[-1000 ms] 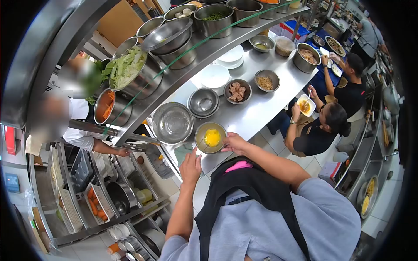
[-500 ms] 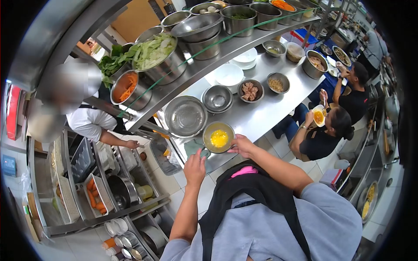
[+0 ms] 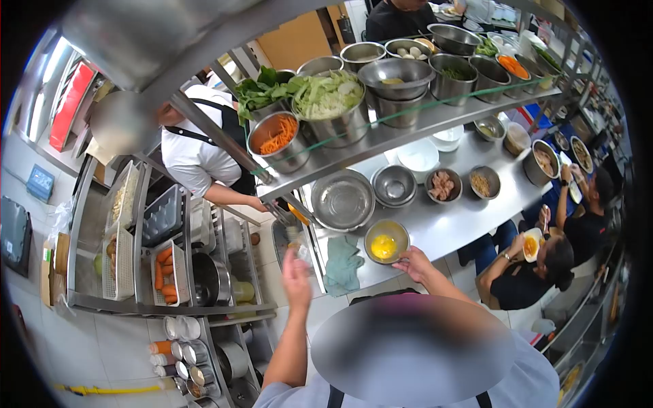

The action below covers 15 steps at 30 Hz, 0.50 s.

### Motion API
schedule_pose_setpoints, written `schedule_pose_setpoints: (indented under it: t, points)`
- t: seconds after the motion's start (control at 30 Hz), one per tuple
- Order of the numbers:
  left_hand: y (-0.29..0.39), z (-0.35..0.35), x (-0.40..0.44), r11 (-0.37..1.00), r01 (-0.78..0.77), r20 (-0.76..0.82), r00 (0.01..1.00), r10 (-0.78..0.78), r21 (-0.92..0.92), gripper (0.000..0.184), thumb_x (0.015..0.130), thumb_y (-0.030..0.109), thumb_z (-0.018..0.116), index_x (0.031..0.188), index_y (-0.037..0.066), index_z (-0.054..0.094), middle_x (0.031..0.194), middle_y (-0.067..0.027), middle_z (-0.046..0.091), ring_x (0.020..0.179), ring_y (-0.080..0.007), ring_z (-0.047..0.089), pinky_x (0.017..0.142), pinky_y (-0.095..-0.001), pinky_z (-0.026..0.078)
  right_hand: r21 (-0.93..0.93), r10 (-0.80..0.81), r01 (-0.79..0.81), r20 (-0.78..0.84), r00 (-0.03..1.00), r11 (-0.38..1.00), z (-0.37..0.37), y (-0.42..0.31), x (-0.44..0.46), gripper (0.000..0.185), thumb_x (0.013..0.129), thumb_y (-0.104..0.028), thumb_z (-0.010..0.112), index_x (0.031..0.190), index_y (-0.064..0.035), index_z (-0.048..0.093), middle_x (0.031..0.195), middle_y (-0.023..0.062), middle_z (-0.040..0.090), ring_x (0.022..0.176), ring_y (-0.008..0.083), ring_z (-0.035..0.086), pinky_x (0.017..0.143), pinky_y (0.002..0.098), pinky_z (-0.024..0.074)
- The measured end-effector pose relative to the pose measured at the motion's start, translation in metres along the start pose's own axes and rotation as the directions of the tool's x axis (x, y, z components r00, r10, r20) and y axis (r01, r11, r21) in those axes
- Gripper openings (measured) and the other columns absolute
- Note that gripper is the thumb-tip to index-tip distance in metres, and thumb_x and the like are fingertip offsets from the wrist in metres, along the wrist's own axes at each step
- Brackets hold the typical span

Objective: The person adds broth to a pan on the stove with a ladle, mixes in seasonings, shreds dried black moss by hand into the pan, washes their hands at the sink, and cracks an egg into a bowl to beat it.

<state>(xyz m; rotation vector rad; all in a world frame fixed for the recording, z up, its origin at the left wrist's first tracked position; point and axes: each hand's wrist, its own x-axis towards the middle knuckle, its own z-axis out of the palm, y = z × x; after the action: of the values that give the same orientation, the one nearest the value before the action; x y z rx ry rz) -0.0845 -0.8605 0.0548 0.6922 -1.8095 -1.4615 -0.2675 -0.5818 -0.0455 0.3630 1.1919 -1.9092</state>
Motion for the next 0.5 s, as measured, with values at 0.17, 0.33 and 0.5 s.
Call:
schedule_pose_setpoints:
  t: [0.17,0.33,0.5]
  points:
    - [0.116,-0.051,0.077,0.978,-0.148,-0.251,0.951,0.181,0.144,0.038,0.105,0.017,0.044,0.135,-0.005,0.051,0.071,0.0030,0.049,0.062,-0.0031,0.043,0.054,-0.0192,0.034,0.029,-0.025,0.025,-0.020,0.999,0.999,-0.018,-0.001,0.021,0.021,0.088,0.000,0.056,0.107,-0.0065,0.048,0.106,0.0114,0.060,0.095,0.0275,0.065,0.082,0.0406,0.0597]
    - [0.167,-0.071,0.169,0.731,-0.323,-0.043,0.900,0.434,0.601,0.033,0.102,0.023,0.050,0.117,-0.003,0.065,0.075,-0.0127,0.063,0.061,-0.0159,0.050,0.056,-0.0334,0.041,0.040,-0.016,0.015,0.029,0.999,0.999,-0.030,0.008,0.026,0.018,0.091,-0.004,0.059,0.106,-0.0059,0.049,0.107,0.0117,0.060,0.092,0.0293,0.066,0.085,0.0420,0.0592]
    - [0.213,-0.055,0.257,0.395,-0.503,0.304,0.830,0.467,0.769,0.034,0.097,0.028,0.056,0.086,0.000,0.070,0.074,-0.0242,0.063,0.064,-0.0410,0.062,0.060,-0.0450,0.046,0.024,0.011,-0.009,-0.102,0.995,1.000,-0.028,0.010,0.003,0.026,0.091,-0.015,0.063,0.110,-0.0039,0.049,0.111,0.0129,0.057,0.094,0.0358,0.065,0.082,0.0457,0.0596]
